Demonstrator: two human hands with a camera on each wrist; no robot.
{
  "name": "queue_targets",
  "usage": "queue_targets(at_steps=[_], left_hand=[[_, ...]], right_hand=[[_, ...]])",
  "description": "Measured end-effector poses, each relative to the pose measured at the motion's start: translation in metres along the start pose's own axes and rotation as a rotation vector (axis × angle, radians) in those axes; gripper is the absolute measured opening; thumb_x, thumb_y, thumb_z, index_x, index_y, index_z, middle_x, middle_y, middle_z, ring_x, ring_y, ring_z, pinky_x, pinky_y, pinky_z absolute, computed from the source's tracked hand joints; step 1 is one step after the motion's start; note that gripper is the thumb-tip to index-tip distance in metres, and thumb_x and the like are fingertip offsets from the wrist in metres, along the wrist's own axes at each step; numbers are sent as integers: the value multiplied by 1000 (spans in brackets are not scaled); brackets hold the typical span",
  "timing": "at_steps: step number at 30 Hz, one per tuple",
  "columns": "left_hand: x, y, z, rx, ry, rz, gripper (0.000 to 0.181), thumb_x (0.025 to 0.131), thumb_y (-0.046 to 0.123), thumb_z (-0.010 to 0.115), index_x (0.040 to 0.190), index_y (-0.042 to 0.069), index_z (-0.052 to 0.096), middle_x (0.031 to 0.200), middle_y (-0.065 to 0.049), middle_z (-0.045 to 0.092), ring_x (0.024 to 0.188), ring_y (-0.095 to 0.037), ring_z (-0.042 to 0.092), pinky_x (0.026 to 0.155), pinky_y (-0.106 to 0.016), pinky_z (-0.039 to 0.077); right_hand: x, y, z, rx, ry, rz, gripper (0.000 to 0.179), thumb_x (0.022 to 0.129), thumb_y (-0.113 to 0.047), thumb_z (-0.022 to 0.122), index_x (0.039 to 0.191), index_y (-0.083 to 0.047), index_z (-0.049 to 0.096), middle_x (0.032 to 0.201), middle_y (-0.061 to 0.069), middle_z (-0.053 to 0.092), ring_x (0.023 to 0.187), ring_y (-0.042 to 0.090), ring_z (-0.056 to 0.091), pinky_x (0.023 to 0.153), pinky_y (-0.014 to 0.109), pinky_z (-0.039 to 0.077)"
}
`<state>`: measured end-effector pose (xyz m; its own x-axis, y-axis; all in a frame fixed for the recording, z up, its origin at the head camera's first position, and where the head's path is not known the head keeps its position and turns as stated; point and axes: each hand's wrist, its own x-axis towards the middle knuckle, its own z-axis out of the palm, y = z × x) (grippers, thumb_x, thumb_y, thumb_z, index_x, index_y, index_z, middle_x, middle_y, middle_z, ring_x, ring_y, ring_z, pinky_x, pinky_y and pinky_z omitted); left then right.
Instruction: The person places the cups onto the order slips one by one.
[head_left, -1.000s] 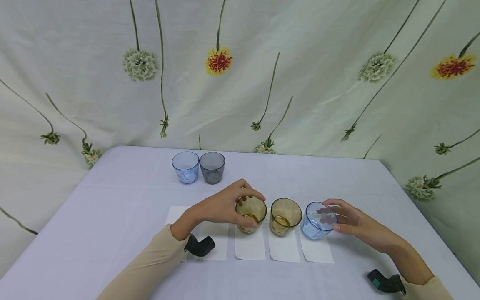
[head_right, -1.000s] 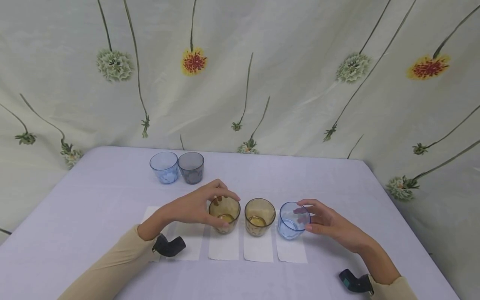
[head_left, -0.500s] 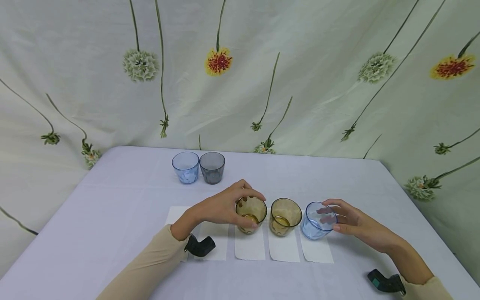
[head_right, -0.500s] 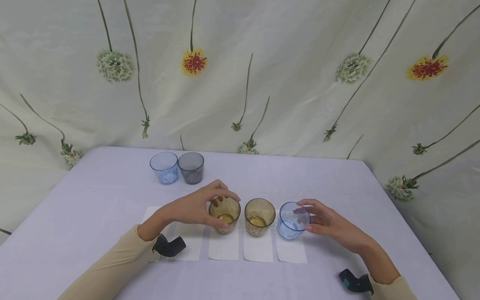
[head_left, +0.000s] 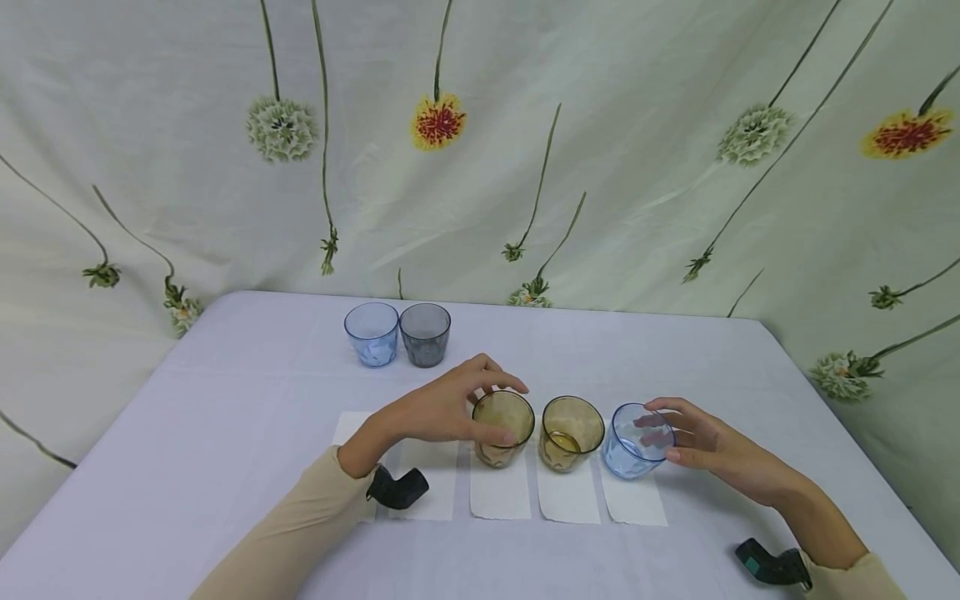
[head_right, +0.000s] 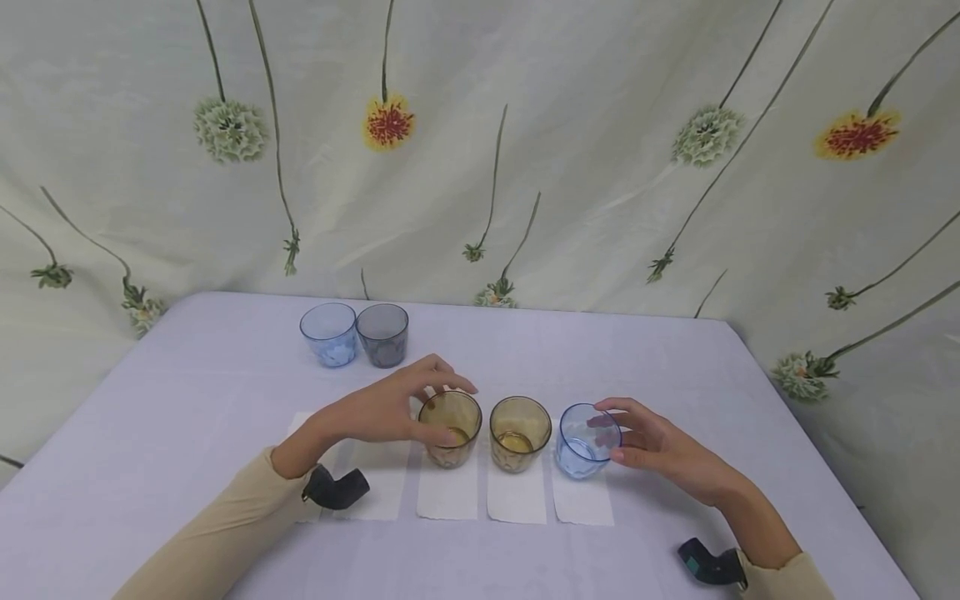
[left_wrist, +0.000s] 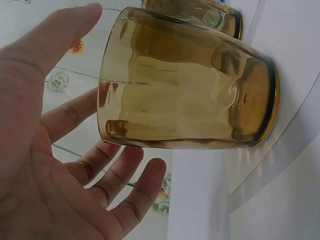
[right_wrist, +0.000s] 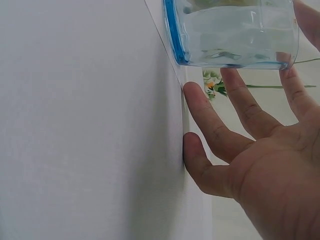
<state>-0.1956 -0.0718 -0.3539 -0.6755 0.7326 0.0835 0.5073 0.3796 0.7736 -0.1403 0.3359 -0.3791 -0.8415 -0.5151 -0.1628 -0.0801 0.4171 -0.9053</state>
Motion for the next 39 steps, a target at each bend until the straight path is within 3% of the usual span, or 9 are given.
queue_targets(at_steps=[5,12,20,27,33,39], left_hand=[[1,-1,-2,7,38,5,48,89,36,76,134,26,62,125,-3,53,114,-17,51,96,-38,50],[-1,-1,-6,-16,85,4,41,95,35,70,134,24,62,128,-6,53,121,-30,52,99,-50,49],[-3,-5,-14,-17,155,-15,38,97,33,68,133,24,62,126,-2,53,121,-29,51,100,-46,49],[-6,-9,-26,18,261,-29,37,98,32,67,132,20,63,126,-7,53,122,-31,47,102,-48,45],[-10,-13,-39,-21,349,-61,38,98,31,66,134,20,62,123,-7,52,120,-31,48,103,-48,46],[-12,-21,-48,-23,425,-60,38,98,26,66,134,15,62,134,-8,55,125,-30,51,100,-45,48]], right_hand=[[0,0,0,-2,0,-6,53,103,-10,53,152,-14,32,152,22,41,127,-3,52,95,24,49],[0,1,0,-10,11,4,54,103,-10,54,152,-12,32,152,22,41,126,-5,52,95,24,49],[0,0,1,-22,19,17,55,102,-11,54,152,-11,31,152,22,41,124,-7,51,95,23,49],[0,0,1,-29,23,25,54,102,-12,55,152,-15,33,153,20,41,125,-7,50,95,24,49],[0,0,1,-27,22,26,54,102,-12,55,151,-16,33,153,21,41,125,-6,50,95,24,49],[0,1,0,-31,19,22,54,102,-12,55,152,-16,33,152,21,41,125,-9,49,95,23,49]])
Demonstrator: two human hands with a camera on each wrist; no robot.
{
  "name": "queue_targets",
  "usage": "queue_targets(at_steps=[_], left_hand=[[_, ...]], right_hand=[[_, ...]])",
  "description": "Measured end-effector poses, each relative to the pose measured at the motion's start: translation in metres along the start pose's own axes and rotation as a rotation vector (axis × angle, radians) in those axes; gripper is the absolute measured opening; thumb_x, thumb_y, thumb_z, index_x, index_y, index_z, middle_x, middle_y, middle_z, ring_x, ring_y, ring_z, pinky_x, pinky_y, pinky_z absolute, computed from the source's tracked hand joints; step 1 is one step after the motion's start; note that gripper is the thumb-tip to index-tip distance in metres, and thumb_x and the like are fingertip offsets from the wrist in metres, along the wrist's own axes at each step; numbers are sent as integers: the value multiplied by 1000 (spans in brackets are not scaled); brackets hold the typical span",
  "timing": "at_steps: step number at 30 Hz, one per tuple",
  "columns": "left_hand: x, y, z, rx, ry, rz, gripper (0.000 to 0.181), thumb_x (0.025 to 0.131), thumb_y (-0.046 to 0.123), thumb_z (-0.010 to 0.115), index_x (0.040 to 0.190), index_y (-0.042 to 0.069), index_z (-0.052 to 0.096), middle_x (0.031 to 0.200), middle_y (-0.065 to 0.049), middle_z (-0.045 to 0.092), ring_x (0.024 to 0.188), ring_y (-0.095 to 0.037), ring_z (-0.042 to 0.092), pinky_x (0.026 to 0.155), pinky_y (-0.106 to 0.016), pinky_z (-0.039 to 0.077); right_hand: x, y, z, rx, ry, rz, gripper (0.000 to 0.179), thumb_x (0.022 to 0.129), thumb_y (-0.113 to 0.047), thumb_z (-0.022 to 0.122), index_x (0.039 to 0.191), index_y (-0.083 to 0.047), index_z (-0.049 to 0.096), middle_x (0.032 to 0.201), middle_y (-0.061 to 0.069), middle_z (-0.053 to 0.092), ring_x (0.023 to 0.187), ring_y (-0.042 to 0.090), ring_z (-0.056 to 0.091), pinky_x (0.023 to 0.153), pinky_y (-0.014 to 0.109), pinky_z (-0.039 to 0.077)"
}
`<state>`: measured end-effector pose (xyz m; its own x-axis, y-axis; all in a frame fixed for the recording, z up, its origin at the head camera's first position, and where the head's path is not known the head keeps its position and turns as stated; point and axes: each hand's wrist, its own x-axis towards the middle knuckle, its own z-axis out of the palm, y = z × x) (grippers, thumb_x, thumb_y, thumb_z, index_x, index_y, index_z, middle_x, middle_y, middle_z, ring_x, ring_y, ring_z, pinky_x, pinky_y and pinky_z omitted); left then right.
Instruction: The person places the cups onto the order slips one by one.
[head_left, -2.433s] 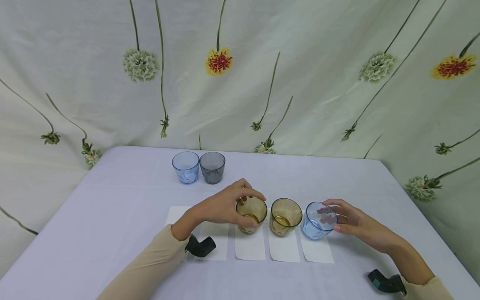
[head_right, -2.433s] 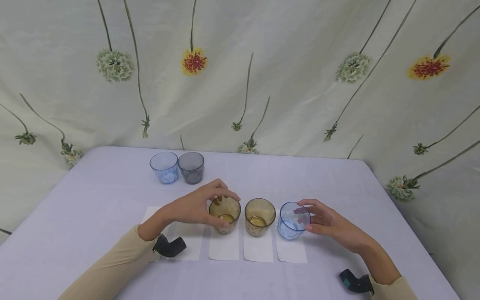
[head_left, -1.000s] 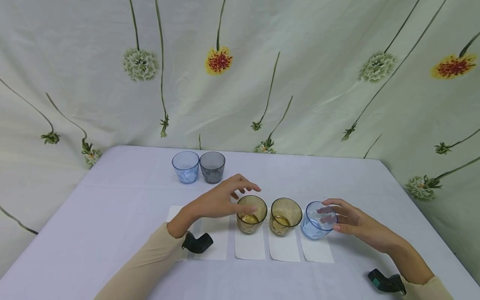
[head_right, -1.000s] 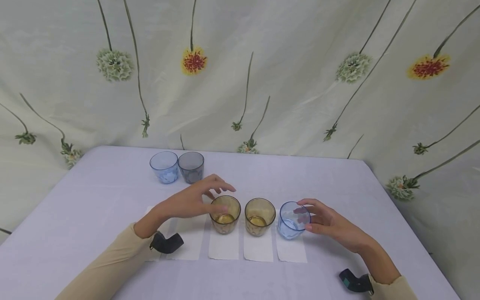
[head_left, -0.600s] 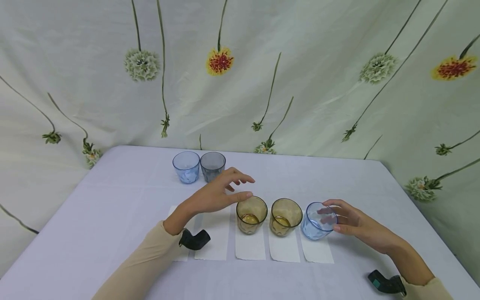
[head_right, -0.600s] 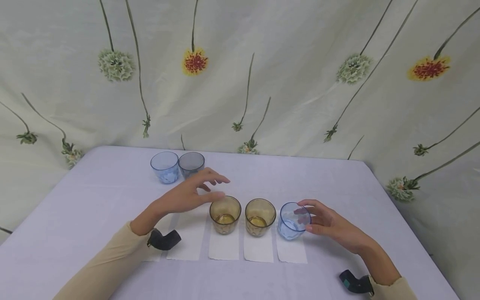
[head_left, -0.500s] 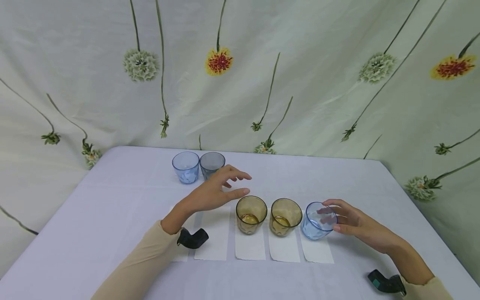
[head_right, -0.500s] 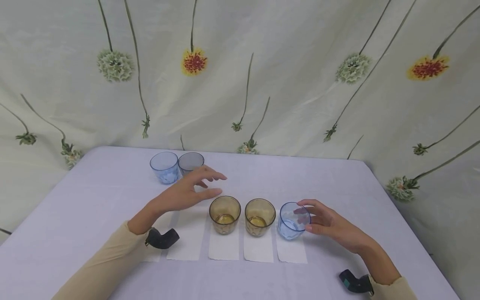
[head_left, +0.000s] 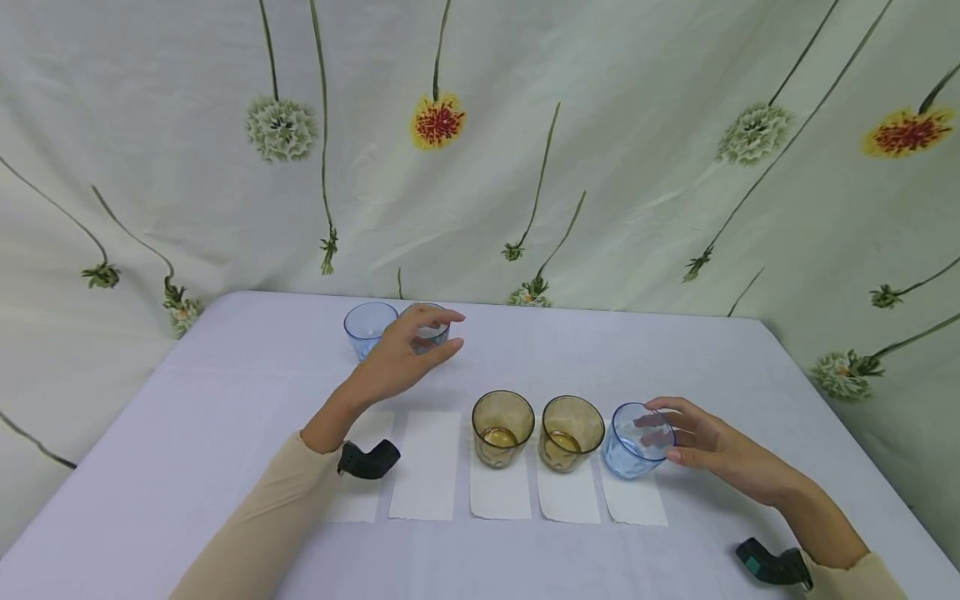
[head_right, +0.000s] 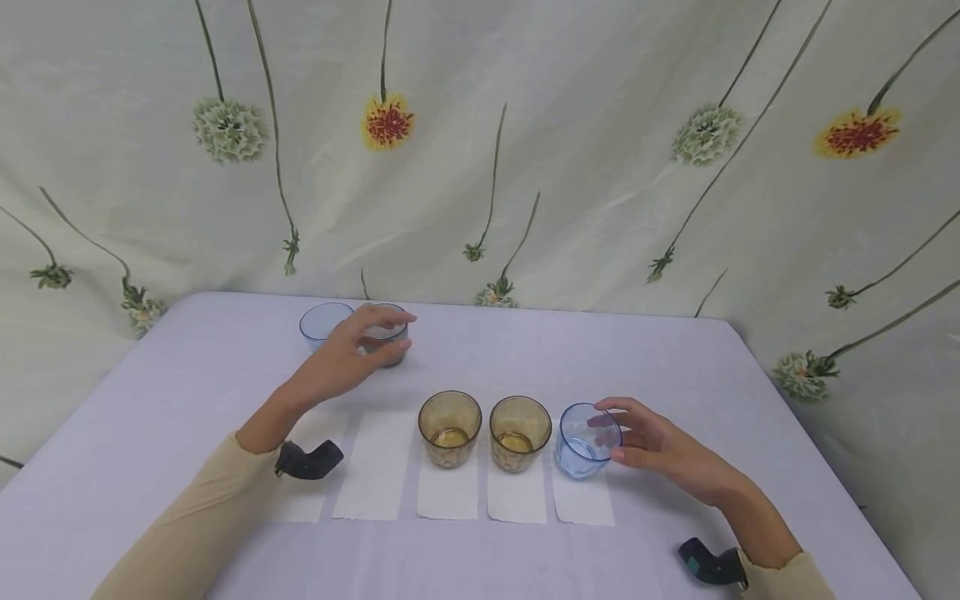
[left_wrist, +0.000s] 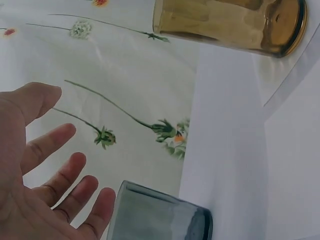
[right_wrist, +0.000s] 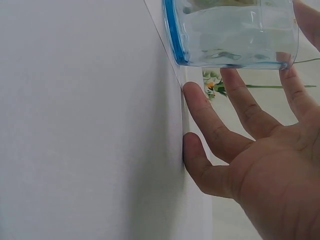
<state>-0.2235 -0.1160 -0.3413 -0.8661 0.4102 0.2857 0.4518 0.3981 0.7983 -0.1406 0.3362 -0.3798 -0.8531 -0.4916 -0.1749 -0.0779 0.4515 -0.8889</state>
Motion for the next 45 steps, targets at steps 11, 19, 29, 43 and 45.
queue_targets(at_steps=[11,19,29,43,45], left_hand=[[4,-9,-17,20,59,-26,39,97,28,67,134,16,61,141,-4,52,136,-30,43,105,-52,44],[7,-12,-24,56,73,-61,44,97,30,67,136,10,59,142,-6,52,136,-29,45,108,-52,42],[13,-20,-29,126,91,-120,46,96,30,67,137,11,58,145,-9,51,140,-31,42,115,-58,31],[22,-27,-31,149,65,-178,51,96,31,68,140,10,56,151,-11,49,147,-32,34,117,-56,29],[23,-28,-31,152,55,-194,52,95,32,68,140,10,56,151,-11,48,148,-32,33,117,-57,28]], right_hand=[[0,0,-1,2,4,4,54,102,-11,55,152,-16,33,152,18,42,125,-7,51,95,24,49],[0,0,0,7,7,1,54,102,-11,54,152,-17,33,152,19,42,125,-8,49,95,23,49],[0,-1,0,10,4,7,54,102,-11,54,151,-17,33,153,21,40,125,-9,49,95,23,48],[0,-2,-1,2,5,18,55,102,-12,55,152,-15,32,154,20,40,124,-11,48,95,23,48],[0,-2,-1,-6,8,23,55,102,-13,56,152,-15,32,154,19,40,124,-11,48,95,25,48]])
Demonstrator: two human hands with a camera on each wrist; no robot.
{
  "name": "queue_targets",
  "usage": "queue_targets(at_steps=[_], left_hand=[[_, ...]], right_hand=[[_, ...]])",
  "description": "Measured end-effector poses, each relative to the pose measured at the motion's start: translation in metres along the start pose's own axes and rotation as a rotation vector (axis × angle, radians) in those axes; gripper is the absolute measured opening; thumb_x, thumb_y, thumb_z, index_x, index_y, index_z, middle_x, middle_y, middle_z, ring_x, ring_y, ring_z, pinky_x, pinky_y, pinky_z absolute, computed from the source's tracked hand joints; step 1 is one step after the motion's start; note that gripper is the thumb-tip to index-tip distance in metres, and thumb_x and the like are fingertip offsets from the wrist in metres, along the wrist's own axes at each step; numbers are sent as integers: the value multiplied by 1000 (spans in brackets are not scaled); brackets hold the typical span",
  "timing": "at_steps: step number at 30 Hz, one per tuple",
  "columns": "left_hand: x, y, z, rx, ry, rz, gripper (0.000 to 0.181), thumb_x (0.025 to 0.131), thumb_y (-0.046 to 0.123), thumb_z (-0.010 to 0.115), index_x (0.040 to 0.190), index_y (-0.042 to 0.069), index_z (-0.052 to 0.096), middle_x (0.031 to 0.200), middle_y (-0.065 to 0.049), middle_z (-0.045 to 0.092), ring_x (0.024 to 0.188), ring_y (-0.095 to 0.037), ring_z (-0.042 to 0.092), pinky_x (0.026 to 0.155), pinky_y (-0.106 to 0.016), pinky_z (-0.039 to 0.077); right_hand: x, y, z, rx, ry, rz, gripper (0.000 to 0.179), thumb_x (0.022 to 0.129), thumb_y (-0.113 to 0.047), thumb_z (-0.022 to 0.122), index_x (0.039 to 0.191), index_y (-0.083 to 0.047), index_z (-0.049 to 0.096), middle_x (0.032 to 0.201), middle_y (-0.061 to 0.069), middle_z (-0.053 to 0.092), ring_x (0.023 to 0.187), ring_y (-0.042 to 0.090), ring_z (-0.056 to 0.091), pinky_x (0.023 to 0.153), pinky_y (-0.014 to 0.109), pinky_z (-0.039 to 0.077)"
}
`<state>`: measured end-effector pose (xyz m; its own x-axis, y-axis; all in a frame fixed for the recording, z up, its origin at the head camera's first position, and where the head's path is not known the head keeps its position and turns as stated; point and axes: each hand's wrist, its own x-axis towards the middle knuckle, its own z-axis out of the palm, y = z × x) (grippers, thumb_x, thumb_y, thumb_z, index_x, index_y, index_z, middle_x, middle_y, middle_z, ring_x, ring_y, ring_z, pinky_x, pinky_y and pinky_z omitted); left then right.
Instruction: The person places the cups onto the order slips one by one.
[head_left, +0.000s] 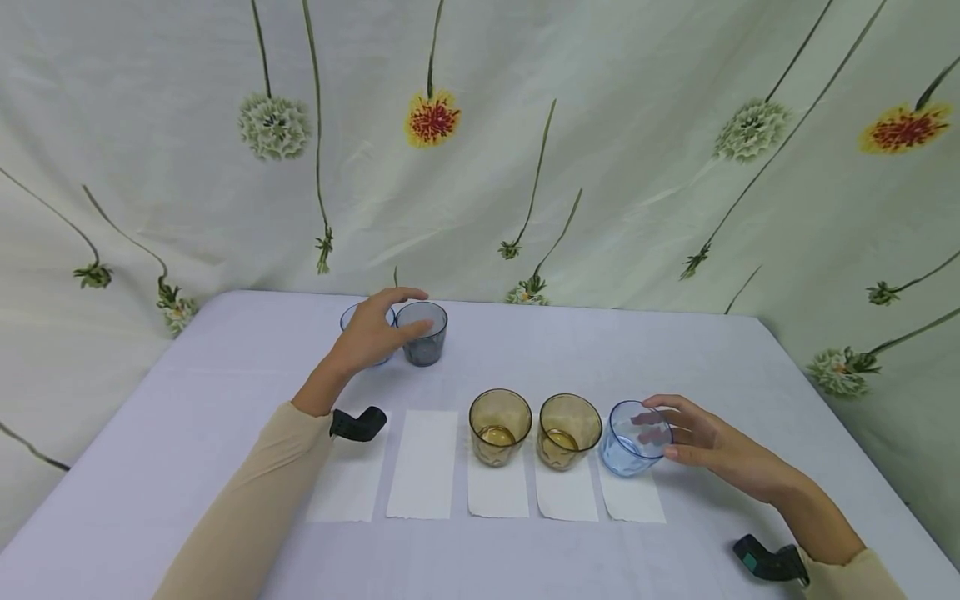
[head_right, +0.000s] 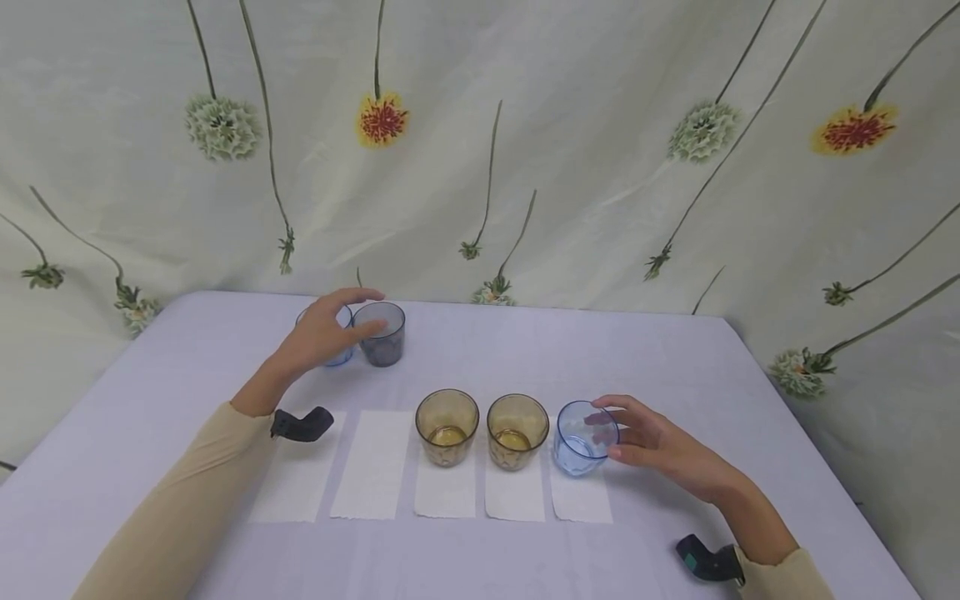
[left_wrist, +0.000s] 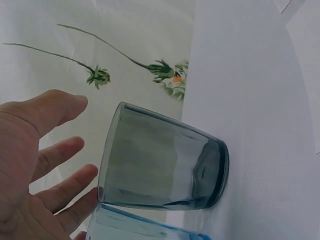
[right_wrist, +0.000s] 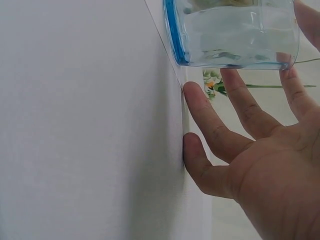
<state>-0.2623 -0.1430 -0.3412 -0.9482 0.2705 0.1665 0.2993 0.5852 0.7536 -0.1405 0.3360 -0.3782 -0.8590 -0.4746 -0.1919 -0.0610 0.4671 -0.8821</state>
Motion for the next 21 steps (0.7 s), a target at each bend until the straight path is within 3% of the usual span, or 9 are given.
queue_targets(at_steps=[2,7,9,15,16,21], left_hand=[[1,0,0,7,-8,-10,52,95,34,69,140,11,56,152,-11,48,148,-32,33,117,-58,29],[3,1,1,28,-24,-25,52,93,35,71,139,13,58,151,-10,48,147,-33,34,116,-59,30],[3,2,1,37,-33,-25,52,93,34,71,138,13,58,151,-11,49,146,-34,35,115,-60,31],[4,2,1,29,-54,-15,58,89,33,76,139,13,57,151,-13,49,144,-37,37,112,-62,34],[4,1,1,25,-55,-13,59,89,33,77,140,12,57,150,-13,49,143,-37,38,111,-62,34],[4,2,2,51,-57,-18,64,87,34,79,142,13,55,151,-14,49,142,-38,39,110,-62,36]], right_hand=[[0,0,0,-8,5,5,55,102,-13,56,152,-15,32,153,18,41,128,-4,48,97,29,48],[0,-1,1,-6,19,6,55,102,-13,56,152,-14,32,153,18,41,143,39,38,100,44,45],[0,-2,2,-1,24,5,55,101,-13,57,151,-13,33,153,19,41,143,50,32,101,49,45],[0,-2,2,4,20,2,56,101,-13,56,152,-12,32,153,19,40,143,52,30,101,51,45],[0,-2,2,0,18,2,56,102,-13,56,152,-12,32,153,18,41,144,44,34,101,49,45],[0,-2,2,-2,18,-1,55,102,-13,56,151,-13,32,153,18,41,144,43,35,100,47,45]])
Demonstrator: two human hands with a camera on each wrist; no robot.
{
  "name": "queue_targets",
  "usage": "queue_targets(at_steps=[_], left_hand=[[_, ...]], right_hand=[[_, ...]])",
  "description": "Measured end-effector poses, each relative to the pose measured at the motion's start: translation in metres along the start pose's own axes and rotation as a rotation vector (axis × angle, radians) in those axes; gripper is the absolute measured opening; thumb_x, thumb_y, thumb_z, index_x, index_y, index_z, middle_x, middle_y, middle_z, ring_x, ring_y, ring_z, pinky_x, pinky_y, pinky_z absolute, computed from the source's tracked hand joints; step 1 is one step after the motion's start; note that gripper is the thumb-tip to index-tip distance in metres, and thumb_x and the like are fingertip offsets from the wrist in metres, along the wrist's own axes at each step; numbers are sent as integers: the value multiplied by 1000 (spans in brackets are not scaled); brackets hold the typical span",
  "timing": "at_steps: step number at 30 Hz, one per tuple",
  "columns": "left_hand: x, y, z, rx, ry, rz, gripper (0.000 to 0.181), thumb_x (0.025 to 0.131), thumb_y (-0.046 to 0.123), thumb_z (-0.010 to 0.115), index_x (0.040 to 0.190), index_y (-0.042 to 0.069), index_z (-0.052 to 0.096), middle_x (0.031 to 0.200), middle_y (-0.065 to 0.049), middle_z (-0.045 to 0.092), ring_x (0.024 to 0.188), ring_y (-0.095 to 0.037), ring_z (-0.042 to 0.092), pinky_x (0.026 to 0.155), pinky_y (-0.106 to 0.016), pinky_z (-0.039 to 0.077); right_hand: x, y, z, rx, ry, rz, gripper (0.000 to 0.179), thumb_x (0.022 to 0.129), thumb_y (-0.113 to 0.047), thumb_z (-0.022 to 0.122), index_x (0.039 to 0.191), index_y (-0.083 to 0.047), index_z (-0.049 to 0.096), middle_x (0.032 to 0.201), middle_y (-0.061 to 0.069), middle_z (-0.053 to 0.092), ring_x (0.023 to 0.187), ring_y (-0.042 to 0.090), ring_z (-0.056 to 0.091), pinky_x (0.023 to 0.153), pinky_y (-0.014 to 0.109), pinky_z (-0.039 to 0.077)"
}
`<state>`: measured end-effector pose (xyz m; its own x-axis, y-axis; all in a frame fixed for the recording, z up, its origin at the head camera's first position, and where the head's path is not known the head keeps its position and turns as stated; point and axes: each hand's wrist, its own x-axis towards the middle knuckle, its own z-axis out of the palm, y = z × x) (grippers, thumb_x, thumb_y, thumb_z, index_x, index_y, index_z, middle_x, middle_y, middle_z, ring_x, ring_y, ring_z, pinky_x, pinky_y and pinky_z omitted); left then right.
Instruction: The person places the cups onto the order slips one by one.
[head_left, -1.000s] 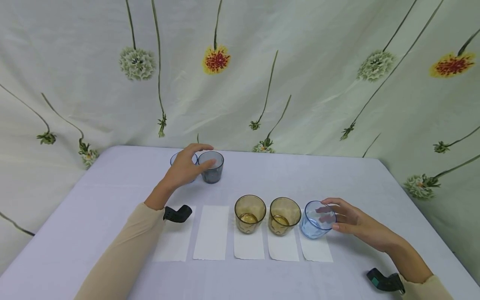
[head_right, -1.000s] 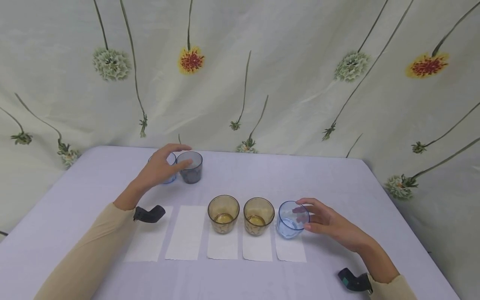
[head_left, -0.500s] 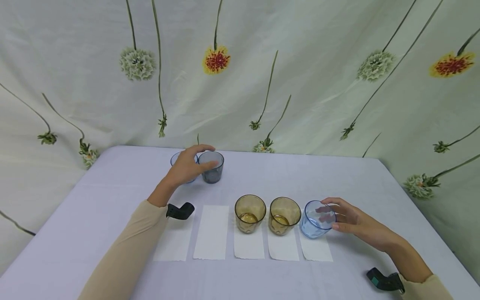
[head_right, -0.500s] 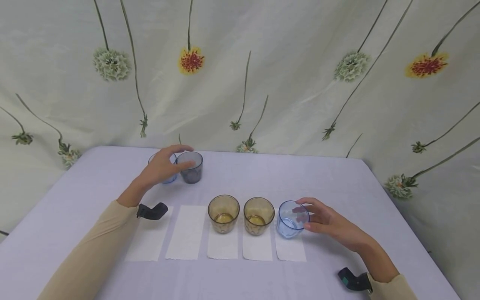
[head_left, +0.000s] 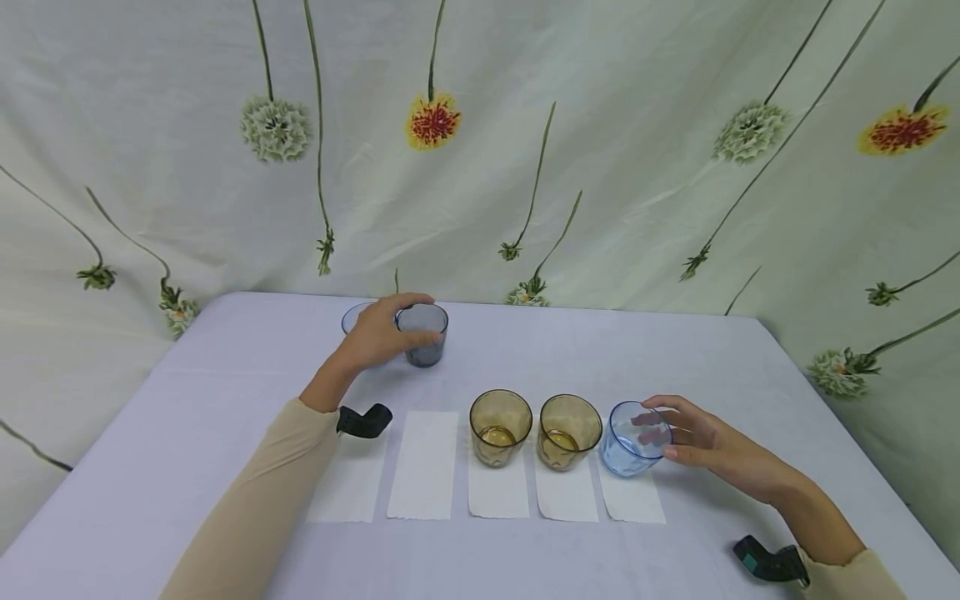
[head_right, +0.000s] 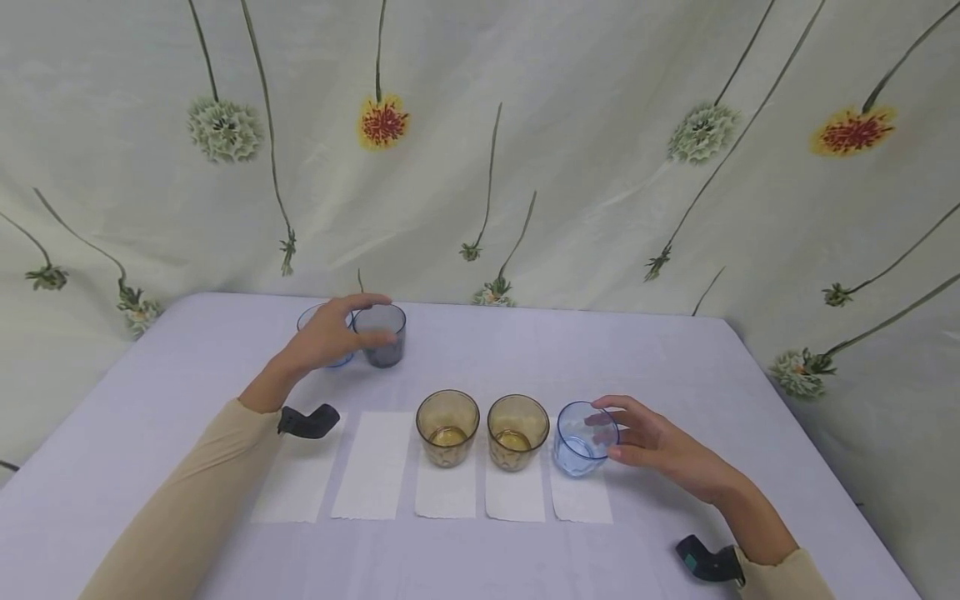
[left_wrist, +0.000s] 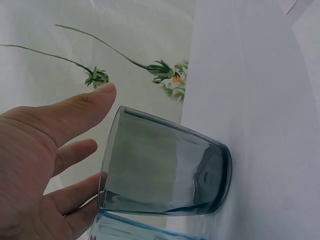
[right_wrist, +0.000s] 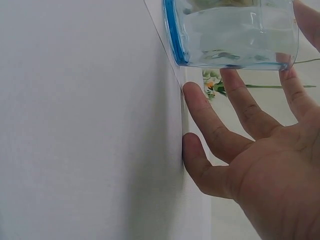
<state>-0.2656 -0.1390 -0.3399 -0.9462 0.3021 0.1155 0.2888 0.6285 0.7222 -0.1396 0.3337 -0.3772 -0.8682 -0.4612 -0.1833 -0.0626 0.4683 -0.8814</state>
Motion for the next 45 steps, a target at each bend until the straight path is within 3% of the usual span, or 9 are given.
queue_targets(at_steps=[3,9,11,15,17,24,33,39,45], left_hand=[[0,1,1,43,1,-7,67,86,37,79,143,14,54,152,-16,48,143,-39,38,110,-62,35],[1,1,1,85,4,0,66,86,36,79,144,14,55,152,-17,48,143,-41,38,110,-63,35],[1,1,2,94,8,7,65,87,35,79,143,14,55,151,-17,49,142,-41,40,110,-63,36],[1,1,3,105,17,18,63,87,34,79,142,14,56,148,-17,52,138,-41,44,108,-62,38],[2,1,3,104,18,20,62,86,33,79,141,14,57,148,-17,52,137,-41,45,107,-62,39],[2,-2,4,76,13,37,62,87,31,79,141,10,57,146,-18,53,137,-40,45,109,-61,38],[1,-1,3,32,14,47,64,83,28,83,140,11,58,141,-17,57,134,-36,48,107,-56,41],[0,-1,1,35,13,53,65,82,28,84,139,12,58,141,-15,58,133,-34,49,106,-55,42],[-2,-4,1,39,17,60,65,81,30,84,139,13,59,139,-15,59,132,-33,50,105,-55,42]], right_hand=[[0,0,0,-3,2,0,55,102,-13,56,151,-15,33,152,17,42,142,44,36,100,48,45],[0,0,-1,-22,2,7,55,102,-15,56,152,-16,33,153,15,42,129,-3,48,100,46,45],[0,0,-1,-20,5,8,55,102,-15,57,152,-16,33,153,16,42,135,7,47,100,46,45],[0,-1,0,-11,16,17,54,101,-15,57,151,-17,34,152,16,41,143,42,36,100,48,45],[0,0,0,-6,18,20,54,101,-15,57,150,-18,34,153,17,41,142,50,33,101,50,45],[1,2,0,-5,15,19,54,102,-15,56,150,-18,34,152,17,42,142,50,33,101,54,45],[-1,-2,0,-30,12,39,54,102,-16,56,152,-17,33,152,16,42,134,27,47,95,30,49],[-1,-3,1,-15,15,29,54,102,-15,56,151,-17,33,152,17,41,138,45,40,97,39,48],[-1,-2,1,-12,17,23,54,102,-15,56,151,-17,34,152,17,41,139,50,37,98,45,46]])
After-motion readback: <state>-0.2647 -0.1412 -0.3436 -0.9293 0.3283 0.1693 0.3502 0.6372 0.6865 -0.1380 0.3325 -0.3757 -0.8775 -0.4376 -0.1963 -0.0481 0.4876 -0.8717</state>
